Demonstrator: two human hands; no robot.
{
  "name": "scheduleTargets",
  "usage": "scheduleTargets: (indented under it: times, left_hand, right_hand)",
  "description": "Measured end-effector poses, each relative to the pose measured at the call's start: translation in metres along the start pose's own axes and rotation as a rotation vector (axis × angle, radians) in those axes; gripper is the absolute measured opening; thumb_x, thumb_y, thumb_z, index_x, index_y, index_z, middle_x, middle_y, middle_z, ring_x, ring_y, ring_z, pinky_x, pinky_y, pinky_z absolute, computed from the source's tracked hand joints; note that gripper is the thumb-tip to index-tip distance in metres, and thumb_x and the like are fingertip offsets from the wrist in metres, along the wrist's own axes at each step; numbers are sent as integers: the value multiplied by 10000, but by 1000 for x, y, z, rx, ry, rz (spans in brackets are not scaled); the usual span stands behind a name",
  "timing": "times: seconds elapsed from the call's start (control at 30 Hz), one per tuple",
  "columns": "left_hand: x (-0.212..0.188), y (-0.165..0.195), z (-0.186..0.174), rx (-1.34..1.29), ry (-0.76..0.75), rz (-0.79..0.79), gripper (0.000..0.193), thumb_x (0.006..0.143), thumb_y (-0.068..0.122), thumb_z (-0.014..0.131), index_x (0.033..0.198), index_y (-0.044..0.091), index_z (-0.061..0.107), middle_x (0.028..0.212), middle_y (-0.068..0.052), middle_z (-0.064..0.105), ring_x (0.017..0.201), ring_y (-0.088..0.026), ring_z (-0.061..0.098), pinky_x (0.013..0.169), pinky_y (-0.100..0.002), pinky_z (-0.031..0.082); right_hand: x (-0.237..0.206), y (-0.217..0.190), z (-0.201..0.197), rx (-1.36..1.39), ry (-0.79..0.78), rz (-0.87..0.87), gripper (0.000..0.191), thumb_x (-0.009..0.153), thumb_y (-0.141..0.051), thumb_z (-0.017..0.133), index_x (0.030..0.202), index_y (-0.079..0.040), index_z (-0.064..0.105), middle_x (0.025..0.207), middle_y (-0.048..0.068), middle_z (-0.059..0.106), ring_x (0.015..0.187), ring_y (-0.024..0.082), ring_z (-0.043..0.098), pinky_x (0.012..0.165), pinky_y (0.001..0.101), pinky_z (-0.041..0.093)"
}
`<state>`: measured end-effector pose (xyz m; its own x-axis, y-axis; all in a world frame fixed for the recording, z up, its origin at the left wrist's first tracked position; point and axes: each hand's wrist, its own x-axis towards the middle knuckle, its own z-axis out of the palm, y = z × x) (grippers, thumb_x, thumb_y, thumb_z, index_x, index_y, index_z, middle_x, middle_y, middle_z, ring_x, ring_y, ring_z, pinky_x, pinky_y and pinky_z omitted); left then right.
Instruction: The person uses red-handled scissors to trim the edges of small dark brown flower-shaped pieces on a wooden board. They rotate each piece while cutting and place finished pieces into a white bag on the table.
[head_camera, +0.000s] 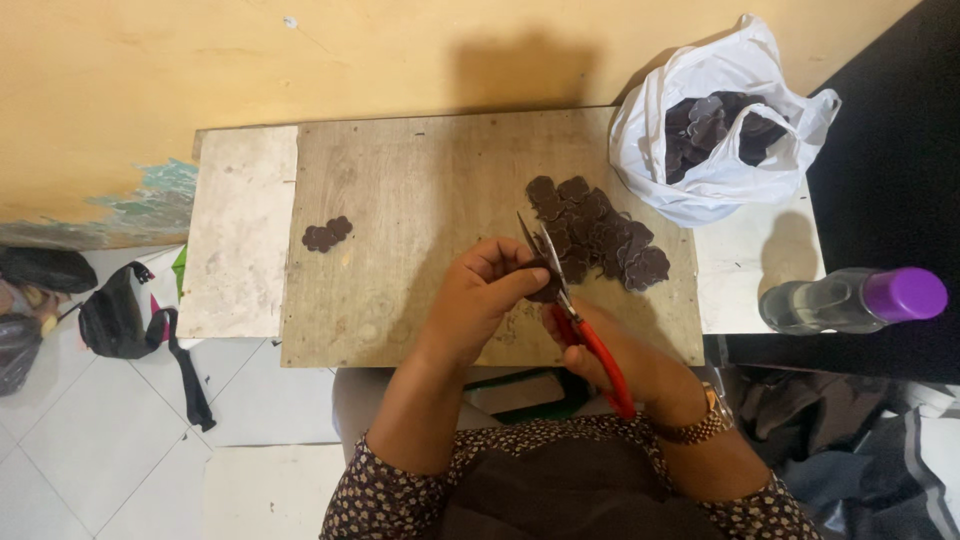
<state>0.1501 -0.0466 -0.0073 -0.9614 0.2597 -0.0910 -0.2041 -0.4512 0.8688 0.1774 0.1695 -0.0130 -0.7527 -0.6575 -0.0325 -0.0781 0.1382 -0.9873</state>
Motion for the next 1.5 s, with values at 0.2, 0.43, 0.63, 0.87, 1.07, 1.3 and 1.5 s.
scheduleTargets:
  times: [0.2,0.43,0.63,0.87,1.07,1.3,1.5]
  left_hand:
    - [0,0,-7,-51,-21,17,116,964,9,695,1072,11,650,959,-56,717,868,-124,661,776,-267,526]
    - [1,4,-13,-53,-95,37,76,977,-7,700,1033,-7,650,979,-104,730,908,-171,708,844,-317,588]
    - [1,0,-4,-120,-17,64,107,959,2,715,1052,4,664,971,-83,720,902,-158,683,844,-318,565]
    - [7,-12,11,-167,76,100,117,944,24,738,1033,23,662,983,-69,721,934,-153,688,901,-321,574]
    - [7,-18,11,-185,63,109,126,936,40,748,1031,29,666,992,-67,723,940,-149,686,907,-314,566]
    - [13,-22,10,-164,102,83,116,930,47,744,1020,31,672,968,-65,723,921,-155,682,898,-325,573]
    - [21,-24,4,-63,139,-14,118,950,74,735,1052,35,688,955,-39,717,871,-116,637,781,-278,487]
  right_hand:
    - [-4,-7,-2,18,-10,24,793,904,-782,516,1187,-42,549,962,24,510,853,135,484,725,289,451]
    - [0,-9,-6,-53,-40,-7,740,916,-772,505,1095,-56,562,897,19,509,810,144,482,696,296,447]
    - [0,-7,2,-83,63,23,725,922,-770,480,1058,-62,553,879,13,508,781,138,484,662,296,456]
    - [7,-6,9,-95,146,-21,750,936,-799,458,1048,-61,541,871,12,489,776,125,466,665,270,437]
    - [7,-6,10,-56,137,8,813,871,-854,447,1055,-69,551,857,8,485,751,123,468,620,277,432]
    - [7,5,7,-115,167,16,765,911,-826,432,1021,-76,539,834,8,467,739,121,454,629,273,418]
    - [11,1,2,36,107,6,751,915,-767,503,1128,-47,527,918,19,497,778,122,475,657,279,448]
